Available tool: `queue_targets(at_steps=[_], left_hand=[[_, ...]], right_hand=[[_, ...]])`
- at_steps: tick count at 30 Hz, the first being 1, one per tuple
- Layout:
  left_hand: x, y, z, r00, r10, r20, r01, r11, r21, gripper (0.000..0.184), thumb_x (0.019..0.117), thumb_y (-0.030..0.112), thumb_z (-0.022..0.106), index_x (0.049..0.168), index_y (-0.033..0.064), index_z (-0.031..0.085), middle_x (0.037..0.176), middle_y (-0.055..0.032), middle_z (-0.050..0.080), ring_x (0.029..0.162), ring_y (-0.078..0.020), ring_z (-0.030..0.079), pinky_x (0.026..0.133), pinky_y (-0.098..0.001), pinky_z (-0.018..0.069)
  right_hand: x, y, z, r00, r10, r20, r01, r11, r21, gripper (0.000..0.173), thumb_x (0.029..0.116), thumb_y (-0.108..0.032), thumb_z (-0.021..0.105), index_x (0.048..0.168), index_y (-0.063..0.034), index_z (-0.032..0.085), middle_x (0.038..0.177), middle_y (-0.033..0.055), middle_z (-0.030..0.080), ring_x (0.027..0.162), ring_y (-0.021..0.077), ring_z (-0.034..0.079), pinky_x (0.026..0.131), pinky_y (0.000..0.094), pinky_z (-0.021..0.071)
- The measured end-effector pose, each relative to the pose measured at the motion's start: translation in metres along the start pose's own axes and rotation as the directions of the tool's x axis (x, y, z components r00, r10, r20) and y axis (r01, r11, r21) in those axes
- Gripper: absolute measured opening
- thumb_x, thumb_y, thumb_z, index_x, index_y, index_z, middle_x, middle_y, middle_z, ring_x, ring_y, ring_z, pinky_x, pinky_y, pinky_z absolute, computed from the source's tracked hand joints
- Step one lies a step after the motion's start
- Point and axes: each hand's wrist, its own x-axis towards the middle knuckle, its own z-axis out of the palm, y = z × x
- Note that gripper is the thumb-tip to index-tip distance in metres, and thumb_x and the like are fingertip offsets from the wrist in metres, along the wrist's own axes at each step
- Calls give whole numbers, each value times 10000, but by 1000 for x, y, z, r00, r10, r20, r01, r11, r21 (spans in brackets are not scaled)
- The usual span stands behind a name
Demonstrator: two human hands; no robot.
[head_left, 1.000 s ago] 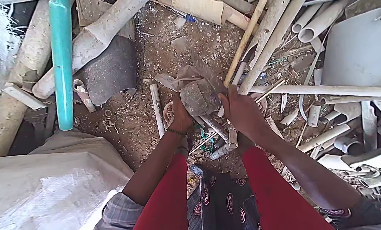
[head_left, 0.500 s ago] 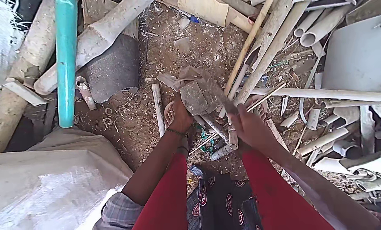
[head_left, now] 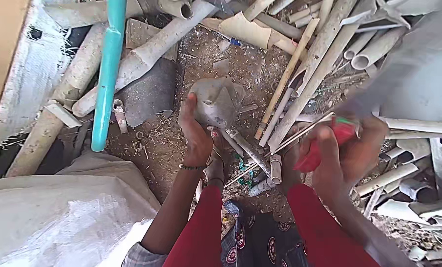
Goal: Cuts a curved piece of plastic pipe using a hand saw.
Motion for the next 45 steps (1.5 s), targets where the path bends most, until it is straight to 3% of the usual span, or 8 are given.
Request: queue_targets(at_steps=[5, 10, 14, 18, 27, 32, 36, 45], left_hand=[[-2, 2, 16, 971, 233, 46, -233, 972, 6, 130, 1040, 314, 529, 975, 207, 566, 917, 53, 651, 882, -86, 668, 825, -340, 591], [3, 0, 3, 898, 405, 169, -403, 914, -48, 126, 1006, 247, 585, 880, 240, 593, 820, 101, 651, 770, -27, 651, 733, -242, 575], [6, -26, -18, 885, 242, 397, -327, 932, 160, 39, 998, 206, 590, 1032, 210, 608, 962, 112, 645, 889, -24, 636, 815, -279, 566], [-19, -46, -24, 839, -152, 522, -181, 828, 531, 606, 891, 130, 717, 1418, -28, 465, 1228, -95, 660, 1127, -87, 638, 991, -297, 529], [-30, -36, -13, 874, -203, 442, -245, 600, 761, 444, 913, 161, 745, 1270, -37, 571, 1101, -148, 666, 1038, -178, 648, 923, -399, 528], [-36, -49, -10, 826, -185, 532, -393, 488, 780, 527, 944, 233, 738, 1329, -68, 543, 1206, -220, 662, 1158, -298, 646, 1017, -499, 499], [-38, -54, -7, 794, -178, 581, -478, 409, 777, 554, 971, 322, 696, 1335, -73, 556, 1260, -238, 643, 1186, -335, 637, 1027, -514, 491], [-46, -56, 0, 747, -133, 652, -608, 261, 750, 400, 1021, 272, 611, 1111, -117, 637, 950, -242, 685, 881, -383, 706, 798, -527, 560]], right_hand=[[-15, 32, 22, 781, 241, 576, -137, 966, -219, 457, 1056, -273, 498, 1358, 69, 471, 731, 32, 570, 586, 76, 552, 570, 256, 500], [-6, 34, 11, 926, 252, 280, -226, 966, -123, 458, 1074, -417, 451, 1296, -17, 474, 689, -42, 542, 511, 61, 552, 464, 278, 529], [-5, 39, 20, 842, 310, 441, -147, 919, -365, 444, 1083, -362, 416, 1298, -7, 574, 699, 43, 578, 588, 163, 567, 569, 365, 498], [-11, 38, 28, 680, 495, 541, -228, 844, -485, 415, 1112, -333, 391, 1327, 6, 497, 711, 60, 548, 631, 199, 581, 627, 374, 505], [-35, 42, 27, 748, 14, 664, 449, 727, -520, 395, 1066, -269, 458, 1322, -8, 610, 847, 181, 661, 534, 314, 645, 459, 423, 533], [9, 43, 26, 671, 526, 523, 158, 588, -794, 422, 1092, -206, 453, 1486, -59, 428, 1022, 251, 654, 797, 448, 691, 671, 573, 555], [-11, 40, 19, 796, 167, 582, 324, 694, -643, 383, 1078, -282, 446, 1326, -32, 594, 810, 183, 669, 571, 376, 664, 475, 509, 535], [-14, 45, 19, 820, 213, 531, 256, 693, -674, 320, 1066, -274, 464, 1219, -34, 610, 747, 153, 629, 587, 370, 659, 492, 494, 525]])
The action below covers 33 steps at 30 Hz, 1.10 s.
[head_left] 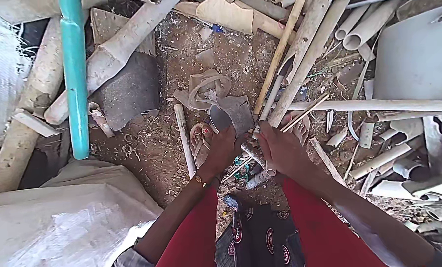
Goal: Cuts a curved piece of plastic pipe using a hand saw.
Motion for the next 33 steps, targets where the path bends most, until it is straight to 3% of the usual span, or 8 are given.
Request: queue_targets(at_steps=[4, 7, 11, 20, 23, 26, 29, 33], left_hand=[[1, 3, 3, 1000, 9, 10, -10, 999, 36, 381, 1025, 276, 613, 1080, -99, 644, 874, -228, 677, 822, -390, 704, 751, -543, 557], [4, 6, 2, 999, 32, 41, -35, 997, 67, 362, 1043, 263, 580, 1122, -85, 636, 855, -215, 674, 787, -380, 702, 715, -524, 555], [1, 7, 2, 999, 19, 38, -22, 996, 85, 354, 1040, 237, 573, 1086, -109, 634, 803, -216, 652, 744, -378, 688, 696, -507, 552], [2, 2, 6, 997, 80, 11, -80, 992, 98, 358, 1037, 261, 589, 1146, -77, 639, 809, -195, 676, 733, -360, 706, 677, -496, 566], [4, 5, 4, 996, 71, 62, -76, 994, 77, 367, 1042, 237, 582, 1229, -77, 617, 890, -210, 692, 792, -366, 714, 724, -499, 575], [4, 3, 2, 994, -3, 111, 8, 999, -43, 352, 1049, 240, 574, 1177, -86, 616, 926, -226, 677, 876, -377, 698, 803, -530, 551], [5, 2, -7, 984, -90, 156, 134, 945, -300, 389, 1050, 222, 582, 1339, -38, 560, 1071, -202, 693, 995, -289, 696, 899, -492, 550], [3, 5, -30, 974, -136, 179, 224, 538, -812, 515, 996, 29, 597, 1476, 114, 433, 1285, -56, 643, 1100, -124, 663, 935, -331, 577]], right_hand=[[15, 2, -17, 945, 166, 282, -138, 983, -118, 323, 1088, -250, 464, 1366, -94, 514, 865, 191, 651, 747, 426, 687, 598, 553, 530], [19, 0, -34, 959, 124, 255, -98, 989, -114, 291, 1093, -306, 470, 1274, -99, 564, 740, 147, 632, 686, 400, 673, 553, 529, 503], [13, -27, -42, 904, 209, 374, -156, 973, -167, 314, 1104, -301, 432, 1362, -157, 536, 876, 159, 644, 779, 390, 680, 610, 501, 512], [17, 1, -37, 911, 301, 283, -252, 947, -198, 334, 1090, -276, 481, 1393, -140, 521, 822, 181, 641, 757, 423, 680, 600, 552, 517], [4, 0, -37, 957, 203, 205, -172, 972, -162, 304, 1089, -300, 473, 1312, -116, 566, 763, 157, 627, 687, 404, 671, 549, 525, 507], [0, -5, -32, 943, 206, 262, -176, 975, -133, 316, 1096, -294, 458, 1325, -107, 566, 814, 177, 655, 736, 415, 686, 588, 530, 520], [14, 12, -32, 934, 276, 228, -257, 960, -112, 327, 1092, -328, 485, 1329, -108, 535, 801, 171, 635, 749, 421, 680, 596, 560, 515], [-2, -2, -28, 998, 67, -16, -64, 987, 147, 323, 1042, -258, 484, 1263, -33, 555, 675, 87, 579, 542, 295, 603, 473, 465, 489]])
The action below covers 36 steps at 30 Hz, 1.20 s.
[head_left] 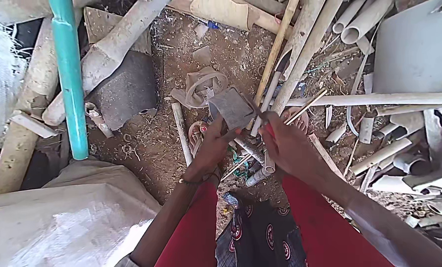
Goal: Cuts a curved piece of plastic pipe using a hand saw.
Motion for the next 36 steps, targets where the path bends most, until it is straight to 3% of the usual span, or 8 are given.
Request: queue_targets(at_steps=[3, 8, 16, 20, 24, 28, 31, 36], left_hand=[[-3, 6, -4, 998, 40, 50, -30, 979, -201, 614, 937, -107, 545, 1476, 127, 366, 1272, -80, 630, 1065, -165, 678, 895, -347, 591], [8, -5, 4, 999, 14, 36, -12, 999, -46, 697, 968, -64, 583, 1554, 150, 272, 1346, -61, 611, 1088, -129, 673, 907, -306, 577], [5, -10, 11, 1000, 1, 3, -2, 996, 90, 650, 943, -59, 630, 1494, 91, 319, 1315, -64, 599, 1105, -87, 651, 922, -279, 569], [6, -2, 7, 1000, 9, -18, -7, 998, 69, 651, 940, -86, 620, 1488, 96, 320, 1231, -53, 635, 1008, -90, 685, 860, -272, 592], [7, -2, 3, 1000, 19, -9, -18, 998, 66, 630, 914, -92, 653, 1433, 95, 348, 1190, -33, 649, 944, -76, 694, 800, -250, 599], [8, -1, -4, 998, 57, -26, -57, 998, 4, 617, 882, -142, 639, 1384, 103, 377, 1127, -20, 673, 907, -79, 704, 777, -254, 610], [9, -4, -2, 999, 46, -27, -45, 997, 56, 645, 869, -106, 688, 1402, 96, 387, 1145, -34, 668, 936, -87, 699, 779, -255, 608], [9, 2, -9, 996, 84, -43, -83, 996, 17, 508, 808, -156, 656, 1224, 95, 508, 970, -3, 715, 794, -80, 709, 679, -249, 611]], right_hand=[[-3, -8, 10, 999, -27, 47, 25, 998, 59, 363, 1045, -293, 474, 1291, -48, 579, 735, 88, 619, 603, 290, 643, 524, 461, 513], [14, 5, 28, 988, 106, 112, -131, 961, 243, 364, 1102, -395, 383, 1122, -58, 521, 567, 9, 440, 487, 185, 526, 472, 370, 453], [25, 17, 20, 962, 163, 220, -234, 907, 351, 414, 1111, -433, 358, 1052, -66, 539, 579, 21, 450, 452, 142, 506, 438, 329, 450], [19, 4, 28, 967, 43, 249, -140, 912, 385, 424, 1090, -431, 377, 1018, -58, 566, 585, -8, 414, 499, 137, 472, 487, 334, 413], [34, 11, 30, 969, 155, 191, -223, 884, 411, 450, 1103, -458, 367, 1000, -62, 554, 573, 33, 444, 437, 159, 483, 415, 338, 433], [29, 1, 24, 974, -12, 228, -56, 955, 290, 421, 1085, -439, 391, 980, -74, 574, 574, -8, 425, 493, 157, 489, 471, 355, 415], [37, 11, 21, 981, 87, 174, -135, 947, 292, 449, 1097, -455, 366, 987, -65, 560, 564, 33, 437, 445, 194, 482, 406, 382, 406], [28, 1, 29, 979, -59, 197, 11, 972, 236, 446, 1076, -474, 394, 952, -82, 567, 558, -8, 421, 486, 175, 493, 461, 374, 411]])
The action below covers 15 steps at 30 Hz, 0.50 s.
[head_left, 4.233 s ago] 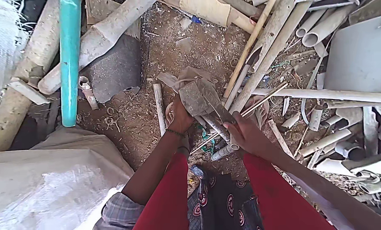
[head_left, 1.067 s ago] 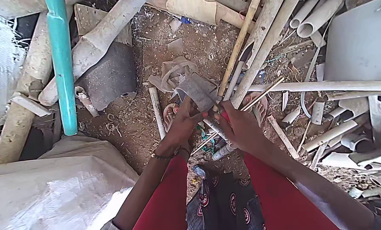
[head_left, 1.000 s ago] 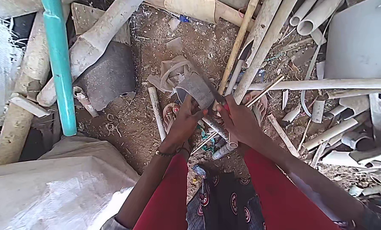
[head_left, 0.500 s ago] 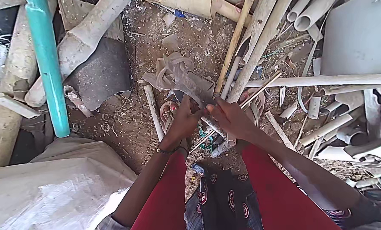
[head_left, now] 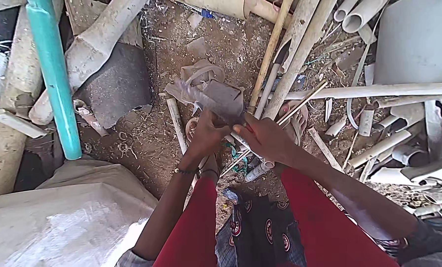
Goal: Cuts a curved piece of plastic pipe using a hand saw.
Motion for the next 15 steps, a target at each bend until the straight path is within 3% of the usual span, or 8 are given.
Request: queue_targets(at_steps=[2, 4, 6, 8, 10, 13, 15], left_hand=[[2, -2, -2, 1000, 22, 8, -21, 999, -32, 485, 820, -159, 664, 1207, 95, 522, 965, -2, 724, 792, -86, 715, 678, -252, 615], [5, 0, -2, 999, 31, 38, -29, 999, -45, 569, 847, -162, 644, 1312, 101, 446, 1084, -19, 695, 880, -103, 715, 747, -271, 618], [8, 3, -1, 999, 26, 33, -24, 999, -44, 623, 850, -179, 641, 1344, 113, 399, 1110, -16, 680, 875, -92, 707, 751, -259, 610], [9, 3, -2, 999, 31, 22, -30, 999, -36, 660, 834, -192, 646, 1362, 113, 394, 1133, -12, 674, 899, -86, 704, 769, -255, 609], [7, 1, -5, 1000, 20, 1, -20, 1000, -23, 654, 809, -192, 664, 1328, 116, 413, 1103, -5, 684, 885, -85, 712, 750, -256, 616], [3, -2, -10, 999, 3, -33, -5, 999, -37, 578, 786, -178, 672, 1231, 129, 467, 1004, 14, 699, 827, -77, 715, 700, -260, 621], [3, -4, -11, 998, -7, -57, 4, 998, -63, 594, 778, -187, 684, 1247, 118, 486, 1028, 2, 708, 853, -91, 718, 720, -279, 625]], right_hand=[[2, 5, -1, 1000, -18, -20, 17, 999, -49, 479, 1071, -507, 381, 953, -89, 580, 557, 1, 437, 491, 199, 515, 457, 398, 417], [7, 12, 5, 992, 2, -123, 2, 999, 34, 466, 1075, -485, 371, 921, -90, 567, 545, -11, 408, 461, 168, 471, 439, 364, 387], [8, 11, 7, 972, 68, -226, -31, 986, 165, 459, 1088, -465, 372, 952, -77, 577, 544, -14, 410, 430, 125, 449, 409, 316, 389], [9, 10, 7, 950, 146, -276, -105, 982, 159, 472, 1092, -487, 358, 981, -81, 570, 554, -4, 402, 433, 141, 436, 417, 328, 372], [9, 11, 13, 953, 132, -272, -119, 991, 64, 463, 1091, -468, 378, 957, -63, 557, 544, 22, 420, 445, 193, 473, 423, 375, 396], [0, 6, 18, 985, -10, -175, -3, 997, -76, 453, 1066, -449, 430, 934, -45, 585, 531, 20, 449, 465, 212, 528, 436, 392, 432], [2, 6, 9, 989, -10, -145, -7, 993, -120, 469, 1062, -483, 440, 970, -50, 598, 556, 40, 486, 491, 240, 558, 450, 422, 449]])
